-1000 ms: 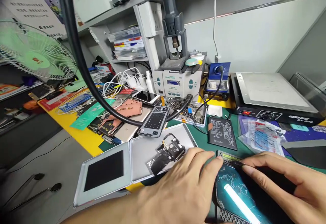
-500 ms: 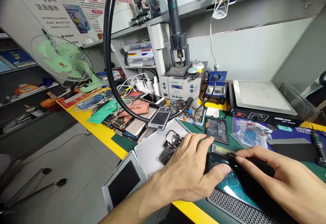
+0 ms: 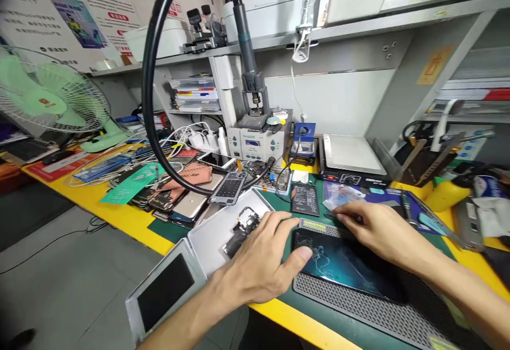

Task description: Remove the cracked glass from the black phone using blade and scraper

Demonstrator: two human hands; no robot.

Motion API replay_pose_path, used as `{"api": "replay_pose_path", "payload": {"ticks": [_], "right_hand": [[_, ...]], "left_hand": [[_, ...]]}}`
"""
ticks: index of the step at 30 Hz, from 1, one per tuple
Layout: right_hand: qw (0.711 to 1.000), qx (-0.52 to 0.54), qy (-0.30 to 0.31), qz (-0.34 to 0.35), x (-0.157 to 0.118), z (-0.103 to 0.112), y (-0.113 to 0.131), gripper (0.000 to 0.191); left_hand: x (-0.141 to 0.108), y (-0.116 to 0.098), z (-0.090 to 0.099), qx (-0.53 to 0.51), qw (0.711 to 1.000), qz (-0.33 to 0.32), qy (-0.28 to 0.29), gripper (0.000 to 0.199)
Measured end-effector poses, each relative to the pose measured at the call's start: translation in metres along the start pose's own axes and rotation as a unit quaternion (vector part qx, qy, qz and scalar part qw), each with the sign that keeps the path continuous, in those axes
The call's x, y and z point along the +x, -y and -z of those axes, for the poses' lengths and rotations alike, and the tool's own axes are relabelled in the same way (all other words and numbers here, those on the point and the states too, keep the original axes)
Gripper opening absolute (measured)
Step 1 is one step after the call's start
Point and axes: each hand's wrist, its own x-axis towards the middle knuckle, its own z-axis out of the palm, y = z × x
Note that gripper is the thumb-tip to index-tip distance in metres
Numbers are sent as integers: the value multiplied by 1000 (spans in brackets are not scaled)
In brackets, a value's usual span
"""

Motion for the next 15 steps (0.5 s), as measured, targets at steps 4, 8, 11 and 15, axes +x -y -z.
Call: {"api": "replay_pose_path", "payload": {"ticks": [4, 8, 11, 15], "right_hand": [[997, -75, -34, 4, 3, 4, 16, 45], [995, 19, 82, -52, 27, 1, 67, 43], [988, 45, 148, -25, 53, -13, 97, 31], [977, 60, 204, -28, 75, -33, 106, 25]], "left_hand": [[-3, 2, -1, -10, 1000, -11, -6, 50], [-6, 0, -6, 4, 1000, -11, -23, 43], [-4, 2, -7, 26, 999, -10, -37, 38], [-1, 1, -5, 47, 997, -19, -62, 39]]}}
